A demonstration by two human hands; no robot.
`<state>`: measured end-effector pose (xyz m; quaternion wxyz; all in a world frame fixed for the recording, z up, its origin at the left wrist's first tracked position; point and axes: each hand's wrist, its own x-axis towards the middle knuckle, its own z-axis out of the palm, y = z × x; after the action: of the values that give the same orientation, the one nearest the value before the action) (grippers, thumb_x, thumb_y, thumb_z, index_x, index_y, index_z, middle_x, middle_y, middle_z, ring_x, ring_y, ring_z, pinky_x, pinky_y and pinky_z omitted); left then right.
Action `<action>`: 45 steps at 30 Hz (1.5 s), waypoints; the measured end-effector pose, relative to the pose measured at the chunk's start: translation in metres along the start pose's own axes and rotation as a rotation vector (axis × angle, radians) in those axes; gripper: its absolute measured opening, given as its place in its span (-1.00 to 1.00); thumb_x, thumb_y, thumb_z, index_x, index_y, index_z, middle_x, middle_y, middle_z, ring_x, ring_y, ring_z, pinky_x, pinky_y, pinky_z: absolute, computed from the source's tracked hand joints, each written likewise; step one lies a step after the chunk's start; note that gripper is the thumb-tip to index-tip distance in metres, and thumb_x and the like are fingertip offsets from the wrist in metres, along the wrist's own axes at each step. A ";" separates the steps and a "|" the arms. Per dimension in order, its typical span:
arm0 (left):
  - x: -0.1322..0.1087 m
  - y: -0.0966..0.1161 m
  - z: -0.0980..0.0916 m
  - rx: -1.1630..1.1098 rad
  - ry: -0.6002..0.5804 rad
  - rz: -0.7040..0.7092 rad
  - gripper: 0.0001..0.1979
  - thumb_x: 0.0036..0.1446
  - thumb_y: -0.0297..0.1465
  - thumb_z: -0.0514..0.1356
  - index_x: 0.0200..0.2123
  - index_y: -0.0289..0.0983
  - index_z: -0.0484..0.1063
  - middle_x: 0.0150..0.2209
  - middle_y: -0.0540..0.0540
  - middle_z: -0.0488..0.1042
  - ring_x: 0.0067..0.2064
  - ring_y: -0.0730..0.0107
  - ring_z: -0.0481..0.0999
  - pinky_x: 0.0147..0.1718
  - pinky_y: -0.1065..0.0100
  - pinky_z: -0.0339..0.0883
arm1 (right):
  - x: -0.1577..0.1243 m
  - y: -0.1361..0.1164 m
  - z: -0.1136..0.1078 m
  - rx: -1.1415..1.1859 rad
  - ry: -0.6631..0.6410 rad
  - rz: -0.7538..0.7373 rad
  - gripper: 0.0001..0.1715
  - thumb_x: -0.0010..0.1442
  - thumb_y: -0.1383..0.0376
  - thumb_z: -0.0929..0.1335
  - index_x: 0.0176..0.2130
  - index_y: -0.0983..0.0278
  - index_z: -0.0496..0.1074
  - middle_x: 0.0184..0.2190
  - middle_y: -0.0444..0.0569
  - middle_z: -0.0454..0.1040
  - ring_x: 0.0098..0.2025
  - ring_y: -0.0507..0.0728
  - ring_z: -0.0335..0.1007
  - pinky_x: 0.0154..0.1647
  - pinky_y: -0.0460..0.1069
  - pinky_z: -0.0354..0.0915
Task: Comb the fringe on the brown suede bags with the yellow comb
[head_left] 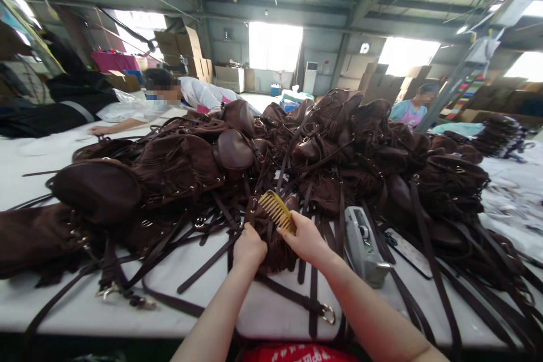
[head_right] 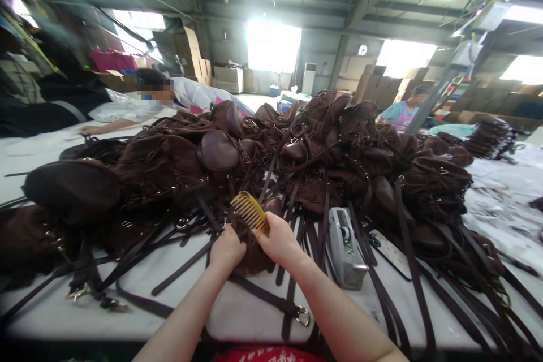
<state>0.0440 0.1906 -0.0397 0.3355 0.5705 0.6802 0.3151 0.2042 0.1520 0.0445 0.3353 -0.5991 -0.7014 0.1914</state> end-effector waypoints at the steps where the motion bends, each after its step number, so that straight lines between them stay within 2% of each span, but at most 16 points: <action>1: -0.005 0.000 0.001 0.009 0.022 0.004 -0.57 -0.13 -0.47 0.17 -0.12 -0.31 0.15 -0.13 -0.54 0.37 0.07 -0.39 0.32 -0.02 -0.11 0.10 | 0.005 -0.003 0.004 0.004 -0.007 -0.012 -0.89 0.11 0.28 0.33 -0.32 0.28 0.31 -0.37 -0.07 0.44 -0.36 0.06 0.31 -0.36 -0.08 0.16; 4: -0.012 0.000 0.000 0.073 0.061 0.042 -0.53 -0.02 -0.37 0.16 -0.04 -0.37 0.12 -0.11 -0.59 0.35 0.00 -0.40 0.38 -0.09 -0.10 0.17 | 0.018 -0.007 0.020 0.047 -0.057 -0.012 -0.92 0.11 0.32 0.32 -0.32 0.29 0.32 -0.38 -0.06 0.44 -0.36 0.06 0.31 -0.37 -0.09 0.16; 7: -0.005 -0.001 -0.001 0.289 -0.022 0.064 -0.60 0.02 -0.29 0.18 -0.11 -0.39 0.23 -0.16 -0.54 0.40 -0.07 -0.29 0.44 -0.14 -0.02 0.24 | 0.026 -0.007 0.039 0.141 -0.107 0.024 -0.93 0.08 0.36 0.32 -0.34 0.31 0.34 -0.40 -0.06 0.45 -0.37 0.05 0.32 -0.37 -0.10 0.17; 11: 0.013 0.002 0.004 0.397 -0.078 0.057 -0.88 0.07 -0.42 0.12 -0.34 -0.37 0.38 -0.31 -0.42 0.49 -0.19 -0.15 0.51 -0.20 0.05 0.30 | 0.030 -0.002 0.055 0.286 -0.133 0.068 -0.93 0.06 0.40 0.33 -0.34 0.33 0.36 -0.42 -0.07 0.46 -0.39 0.03 0.33 -0.41 -0.13 0.19; 14: 0.017 0.002 0.008 0.379 -0.082 0.080 -0.85 0.08 -0.52 0.05 -0.33 -0.37 0.41 -0.25 -0.42 0.49 -0.15 -0.08 0.50 -0.15 0.07 0.28 | 0.029 0.009 0.058 0.367 -0.161 0.144 -0.93 0.05 0.39 0.34 -0.36 0.33 0.35 -0.50 -0.13 0.41 -0.54 -0.03 0.27 -0.54 -0.15 0.16; 18: 0.013 -0.008 0.001 0.231 -0.082 0.092 -0.77 0.03 -0.52 0.07 -0.21 -0.38 0.40 -0.11 -0.43 0.45 -0.04 -0.03 0.45 -0.06 0.13 0.23 | 0.026 0.030 0.058 0.500 -0.183 0.260 -0.90 0.06 0.34 0.35 -0.35 0.32 0.33 -0.57 -0.20 0.38 -0.72 -0.11 0.10 -0.73 -0.17 0.03; 21: 0.010 -0.021 -0.013 0.016 -0.131 0.059 -0.76 0.08 -0.43 0.00 -0.23 -0.35 0.39 -0.19 -0.32 0.51 -0.16 0.11 0.51 -0.18 0.23 0.32 | 0.025 0.042 0.058 0.532 -0.161 0.293 -0.87 0.09 0.30 0.35 -0.34 0.32 0.32 -0.51 -0.17 0.44 -0.74 -0.12 0.10 -0.76 -0.18 0.02; 24: 0.001 -0.032 -0.027 -0.195 -0.165 0.038 -0.71 0.12 -0.30 -0.03 -0.24 -0.33 0.38 -0.30 -0.19 0.52 -0.30 0.19 0.52 -0.34 0.28 0.36 | 0.024 0.043 0.058 0.560 -0.180 0.326 -0.79 0.12 0.21 0.34 -0.32 0.32 0.30 -0.45 -0.12 0.48 -0.75 -0.14 0.07 -0.78 -0.18 0.01; 27: -0.018 -0.035 -0.037 -0.330 -0.133 0.058 -0.69 0.12 -0.19 0.00 -0.25 -0.29 0.37 -0.28 -0.15 0.50 -0.27 0.20 0.50 -0.31 0.27 0.35 | 0.021 0.033 0.052 0.602 -0.248 0.339 -0.68 0.15 0.10 0.33 -0.29 0.33 0.30 -0.51 -0.12 0.48 -0.78 -0.14 0.02 -0.81 -0.19 -0.06; 30: -0.040 -0.029 -0.040 -0.345 -0.046 0.233 -0.74 0.16 -0.20 0.02 -0.28 -0.25 0.36 -0.24 -0.17 0.46 -0.19 0.17 0.45 -0.20 0.21 0.31 | 0.015 0.017 0.047 0.706 -0.505 0.358 -0.48 0.19 -0.06 0.25 -0.11 0.32 0.33 -0.53 -0.08 0.52 -0.81 -0.12 -0.01 -0.84 -0.19 -0.13; 33: -0.060 -0.019 -0.038 -0.191 0.018 0.481 -0.80 0.23 -0.31 -0.03 -0.30 -0.24 0.33 -0.26 -0.17 0.42 -0.19 0.16 0.41 -0.16 0.15 0.27 | 0.008 0.003 0.053 0.825 -0.749 0.417 -0.34 0.23 -0.14 0.14 0.10 0.23 0.27 -0.56 -0.13 0.51 -0.83 -0.10 0.00 -0.85 -0.20 -0.14; 36: -0.080 -0.010 -0.036 -0.058 -0.029 0.604 -0.79 0.25 -0.38 -0.08 -0.32 -0.23 0.32 -0.27 -0.17 0.40 -0.19 0.16 0.39 -0.17 0.12 0.26 | 0.003 -0.003 0.070 0.969 -0.740 0.525 -0.40 0.25 -0.10 0.15 0.02 0.24 0.37 -0.63 -0.19 0.43 -0.83 -0.12 -0.02 -0.85 -0.21 -0.14; 39: -0.096 -0.010 -0.039 -0.076 -0.112 0.671 -0.78 0.26 -0.37 -0.06 -0.32 -0.23 0.35 -0.19 -0.19 0.42 -0.10 0.16 0.40 -0.08 0.13 0.26 | 0.000 0.001 0.083 1.116 -0.643 0.567 -0.55 0.19 0.02 0.28 -0.23 0.36 0.46 -0.45 -0.05 0.53 -0.81 -0.18 -0.05 -0.84 -0.20 -0.16; 42: -0.099 -0.018 -0.048 -0.249 -0.108 0.535 -0.75 0.25 -0.26 -0.02 -0.29 -0.23 0.38 -0.13 -0.19 0.44 -0.12 0.20 0.43 -0.13 0.21 0.31 | -0.002 0.007 0.081 1.106 -0.543 0.542 -0.67 -0.01 0.16 0.45 -0.32 0.38 0.46 -0.40 -0.04 0.54 -0.79 -0.21 -0.07 -0.83 -0.20 -0.22; 44: -0.092 -0.023 -0.053 -0.419 -0.103 0.235 -0.60 0.25 -0.11 -0.07 -0.33 -0.28 0.40 -0.24 -0.21 0.48 -0.27 0.23 0.48 -0.31 0.28 0.36 | -0.003 0.007 0.072 1.088 -0.531 0.526 -0.63 -0.08 0.19 0.49 -0.29 0.36 0.46 -0.46 -0.10 0.52 -0.79 -0.21 -0.08 -0.82 -0.20 -0.26; 45: -0.086 -0.024 -0.055 -0.525 -0.175 0.059 -0.50 0.24 -0.05 -0.11 -0.36 -0.31 0.41 -0.30 -0.23 0.49 -0.34 0.25 0.49 -0.39 0.30 0.35 | -0.004 0.005 0.066 1.088 -0.543 0.509 -0.61 -0.09 0.19 0.50 -0.27 0.36 0.46 -0.47 -0.12 0.51 -0.79 -0.21 -0.08 -0.82 -0.20 -0.27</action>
<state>-0.0037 0.0997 -0.0187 0.5203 0.5085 0.5267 0.4397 0.1617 0.1583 -0.0060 0.3459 -0.4218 -0.4005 0.7362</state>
